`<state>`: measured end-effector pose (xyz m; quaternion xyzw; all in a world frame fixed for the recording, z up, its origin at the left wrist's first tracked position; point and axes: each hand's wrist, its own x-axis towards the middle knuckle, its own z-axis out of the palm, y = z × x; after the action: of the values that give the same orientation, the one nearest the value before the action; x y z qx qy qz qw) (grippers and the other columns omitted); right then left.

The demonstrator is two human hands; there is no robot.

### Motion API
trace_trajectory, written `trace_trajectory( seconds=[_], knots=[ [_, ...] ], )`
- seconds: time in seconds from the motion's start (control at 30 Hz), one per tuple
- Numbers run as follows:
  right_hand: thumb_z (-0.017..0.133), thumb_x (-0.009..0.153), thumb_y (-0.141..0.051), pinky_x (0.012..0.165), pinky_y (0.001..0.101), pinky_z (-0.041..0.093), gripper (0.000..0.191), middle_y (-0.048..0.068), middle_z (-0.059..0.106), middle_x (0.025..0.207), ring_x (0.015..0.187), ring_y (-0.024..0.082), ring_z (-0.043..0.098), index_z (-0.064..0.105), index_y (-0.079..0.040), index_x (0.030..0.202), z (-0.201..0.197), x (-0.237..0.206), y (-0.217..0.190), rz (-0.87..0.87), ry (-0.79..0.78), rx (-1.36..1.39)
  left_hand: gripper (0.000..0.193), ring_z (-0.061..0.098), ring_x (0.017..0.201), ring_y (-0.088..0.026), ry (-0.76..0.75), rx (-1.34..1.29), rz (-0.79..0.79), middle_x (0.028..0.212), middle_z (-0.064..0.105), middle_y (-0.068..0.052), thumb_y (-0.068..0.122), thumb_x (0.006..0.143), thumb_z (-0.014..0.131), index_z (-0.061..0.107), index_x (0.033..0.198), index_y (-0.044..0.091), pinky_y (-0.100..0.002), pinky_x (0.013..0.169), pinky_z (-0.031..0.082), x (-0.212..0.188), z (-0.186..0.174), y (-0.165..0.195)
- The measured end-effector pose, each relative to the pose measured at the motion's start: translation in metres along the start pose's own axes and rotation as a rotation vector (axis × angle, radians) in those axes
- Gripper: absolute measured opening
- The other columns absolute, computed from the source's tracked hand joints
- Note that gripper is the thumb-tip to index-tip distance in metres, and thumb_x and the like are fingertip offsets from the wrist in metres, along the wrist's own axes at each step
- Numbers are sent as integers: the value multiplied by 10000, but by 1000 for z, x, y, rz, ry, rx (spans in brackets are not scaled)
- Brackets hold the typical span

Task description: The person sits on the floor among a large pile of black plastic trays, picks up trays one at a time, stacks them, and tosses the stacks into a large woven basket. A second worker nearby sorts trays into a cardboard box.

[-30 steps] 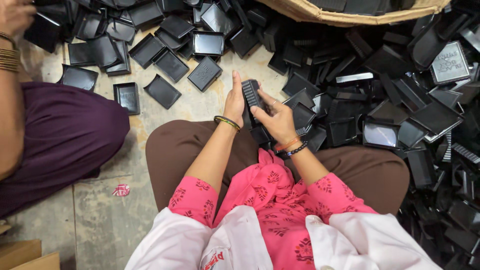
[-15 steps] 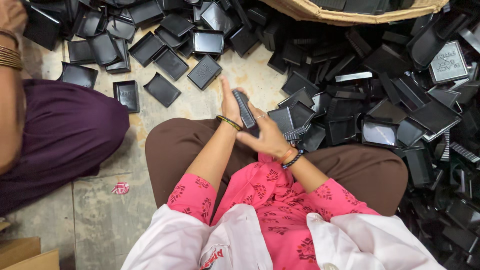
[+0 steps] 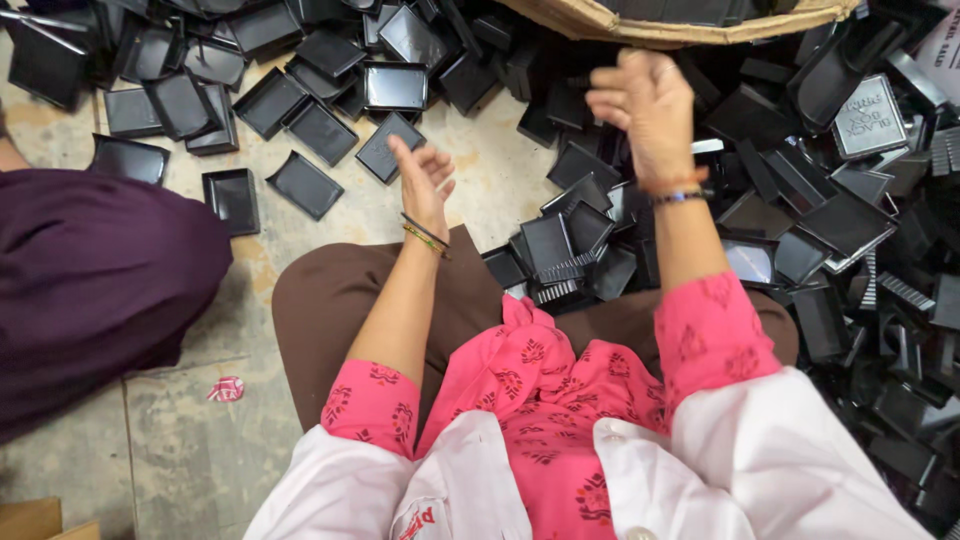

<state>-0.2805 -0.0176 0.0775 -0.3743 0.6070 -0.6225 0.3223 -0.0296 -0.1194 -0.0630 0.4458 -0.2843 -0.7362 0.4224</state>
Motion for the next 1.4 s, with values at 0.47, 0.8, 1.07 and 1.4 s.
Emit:
trace_trajectory(
  seconds=[0.47, 0.8, 1.07, 1.4],
  knots=[
    [723, 920, -236, 639, 380, 535, 254, 203, 701, 796, 680, 312, 704, 741, 8, 987, 67, -70, 55, -225, -381, -596, 649, 675, 978, -189, -449, -228, -330, 1089, 690, -77, 380, 855, 687, 418, 1415, 193, -352, 875, 550, -25, 15, -17],
    [751, 769, -108, 791, 427, 542, 212, 117, 745, 959, 876, 243, 720, 714, -100, 978, 77, 22, 128, -6, -83, -1088, 343, 664, 840, -171, -113, -94, -154, 1036, 647, -69, 157, 857, 725, 658, 1181, 61, -313, 762, 546, 5, -9, -22],
    [755, 1005, -121, 902, 381, 532, 421, 114, 693, 1147, 989, 226, 633, 542, 26, 1336, 76, -100, 57, 337, -10, 627, 321, 671, 876, -177, -384, -238, -450, 996, 696, -54, 355, 930, 743, 659, 1095, 93, -329, 788, 548, -16, 11, -13],
    [830, 883, -218, 1036, 318, 501, 647, 171, 659, 1319, 1190, 206, 636, 590, 43, 1424, 92, -99, 71, 44, -142, -106, 839, 698, 919, -185, -402, -242, -317, 1032, 725, -82, 771, 864, 482, 668, 1202, 25, -344, 848, 580, -31, 13, 8]
  ],
)
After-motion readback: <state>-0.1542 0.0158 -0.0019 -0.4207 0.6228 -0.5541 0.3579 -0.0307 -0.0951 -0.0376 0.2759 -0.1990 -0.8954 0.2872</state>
